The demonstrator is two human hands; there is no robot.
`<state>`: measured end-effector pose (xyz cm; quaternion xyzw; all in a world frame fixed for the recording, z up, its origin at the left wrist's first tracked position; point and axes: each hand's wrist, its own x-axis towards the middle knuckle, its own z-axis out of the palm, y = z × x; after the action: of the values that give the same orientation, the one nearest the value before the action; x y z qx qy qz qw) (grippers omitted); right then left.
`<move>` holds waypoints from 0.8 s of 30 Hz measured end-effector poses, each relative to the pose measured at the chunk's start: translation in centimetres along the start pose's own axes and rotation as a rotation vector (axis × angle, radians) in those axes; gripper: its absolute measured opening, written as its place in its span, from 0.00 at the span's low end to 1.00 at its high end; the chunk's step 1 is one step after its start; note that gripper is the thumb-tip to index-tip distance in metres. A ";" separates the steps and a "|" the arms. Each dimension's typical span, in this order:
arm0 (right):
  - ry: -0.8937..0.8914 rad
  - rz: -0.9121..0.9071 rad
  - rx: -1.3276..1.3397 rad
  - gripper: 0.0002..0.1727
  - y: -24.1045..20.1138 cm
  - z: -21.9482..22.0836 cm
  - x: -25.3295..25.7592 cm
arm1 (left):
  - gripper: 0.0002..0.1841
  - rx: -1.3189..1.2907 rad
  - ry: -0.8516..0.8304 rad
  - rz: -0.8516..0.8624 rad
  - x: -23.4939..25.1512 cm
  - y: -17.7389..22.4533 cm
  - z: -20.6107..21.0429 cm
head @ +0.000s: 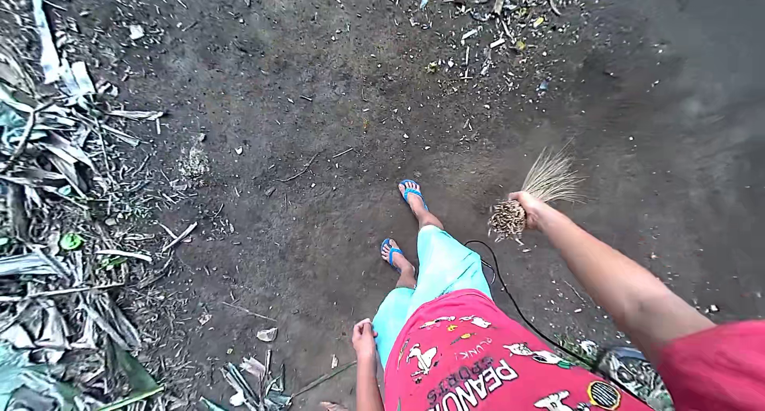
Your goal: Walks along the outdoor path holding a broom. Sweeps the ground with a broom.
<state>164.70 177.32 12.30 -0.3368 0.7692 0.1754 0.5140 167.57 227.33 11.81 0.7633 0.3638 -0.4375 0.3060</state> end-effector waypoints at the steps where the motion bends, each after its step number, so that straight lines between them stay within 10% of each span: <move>1: -0.047 -0.026 -0.061 0.21 -1.3 3.5 0.4 | 0.18 0.003 0.013 -0.047 -0.4 0.5 0.7; 7: -0.768 -0.126 -0.435 0.19 -4.7 21.0 -8.2 | 0.20 0.007 0.014 -0.026 -4.0 9.0 3.6; 13: -1.491 -0.063 -0.365 0.10 -11.0 18.5 -9.8 | 0.17 0.063 -0.054 0.309 -3.5 20.1 6.7; 18: -1.276 -0.149 -0.139 0.19 -6.8 6.3 -6.0 | 0.17 0.087 -0.110 0.344 -2.3 21.9 7.5; 21: -0.845 -0.138 0.003 0.28 -5.6 -1.8 -5.2 | 0.16 0.117 -0.148 0.215 -1.1 20.0 7.9; 24: -0.444 -0.097 0.100 0.17 -6.5 -6.1 -2.5 | 0.17 0.156 -0.174 0.077 -0.8 18.0 8.2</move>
<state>165.79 169.77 17.57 -0.3004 0.6280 0.1819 0.6944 178.48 210.76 11.63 0.7573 0.2711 -0.5171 0.2925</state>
